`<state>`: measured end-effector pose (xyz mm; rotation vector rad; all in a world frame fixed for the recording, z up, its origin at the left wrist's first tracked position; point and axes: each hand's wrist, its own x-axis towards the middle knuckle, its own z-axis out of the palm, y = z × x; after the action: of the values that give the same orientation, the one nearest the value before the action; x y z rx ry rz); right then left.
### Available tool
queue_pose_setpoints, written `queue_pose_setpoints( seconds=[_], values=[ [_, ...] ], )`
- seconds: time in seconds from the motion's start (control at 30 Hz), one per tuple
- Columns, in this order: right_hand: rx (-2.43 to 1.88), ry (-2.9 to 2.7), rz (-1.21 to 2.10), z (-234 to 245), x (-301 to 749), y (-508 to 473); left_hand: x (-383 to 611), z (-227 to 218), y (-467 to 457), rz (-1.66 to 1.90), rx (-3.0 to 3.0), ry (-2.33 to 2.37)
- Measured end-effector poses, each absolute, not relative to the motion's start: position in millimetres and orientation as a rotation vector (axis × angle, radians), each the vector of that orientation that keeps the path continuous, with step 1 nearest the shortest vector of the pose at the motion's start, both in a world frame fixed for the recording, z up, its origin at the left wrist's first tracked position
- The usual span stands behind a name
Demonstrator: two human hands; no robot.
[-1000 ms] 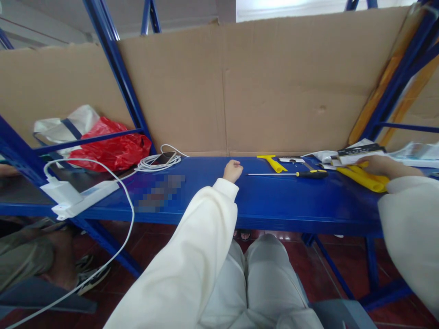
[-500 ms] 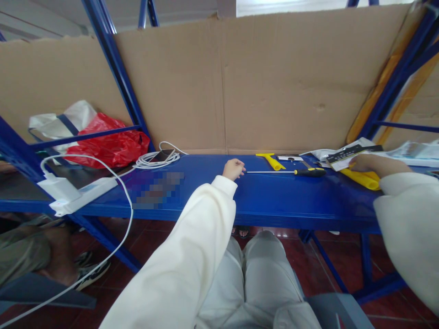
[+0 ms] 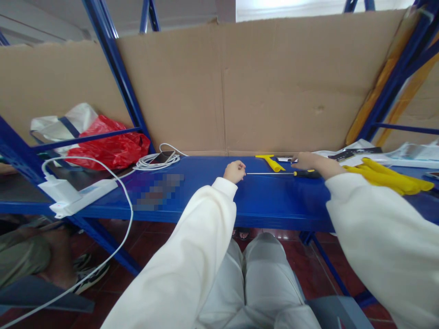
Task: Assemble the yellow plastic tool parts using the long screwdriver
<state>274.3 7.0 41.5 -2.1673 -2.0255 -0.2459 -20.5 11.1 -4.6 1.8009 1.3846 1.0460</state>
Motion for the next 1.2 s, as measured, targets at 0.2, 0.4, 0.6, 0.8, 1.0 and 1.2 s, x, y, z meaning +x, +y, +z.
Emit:
queue_pose_setpoints(
  seconds=[0.2,0.4,0.6,0.8,1.0,1.2],
  values=[
    [-2.06,-2.143,-0.064,14.8,230.0,36.4,-21.0,-7.0,11.1,1.039,1.891,1.377],
    [-2.141,-1.998,-0.027,6.8,196.0,33.7,-21.5,-7.8,13.0,1.045,1.929,1.362],
    [-1.861,-1.912,0.032,1.6,182.7,24.9,-19.7,-8.7,17.9,1.14,1.844,1.383],
    [-1.526,-1.799,0.124,-0.9,170.9,8.4,-14.5,-1.0,14.3,1.072,1.389,1.303],
    [-1.361,-1.863,0.118,-0.6,156.7,-10.0,-15.7,6.9,6.0,0.987,1.143,1.094],
    [-1.151,-2.047,0.232,-6.0,147.0,-14.6,-20.0,5.4,10.3,0.96,1.116,1.053]
  ],
)
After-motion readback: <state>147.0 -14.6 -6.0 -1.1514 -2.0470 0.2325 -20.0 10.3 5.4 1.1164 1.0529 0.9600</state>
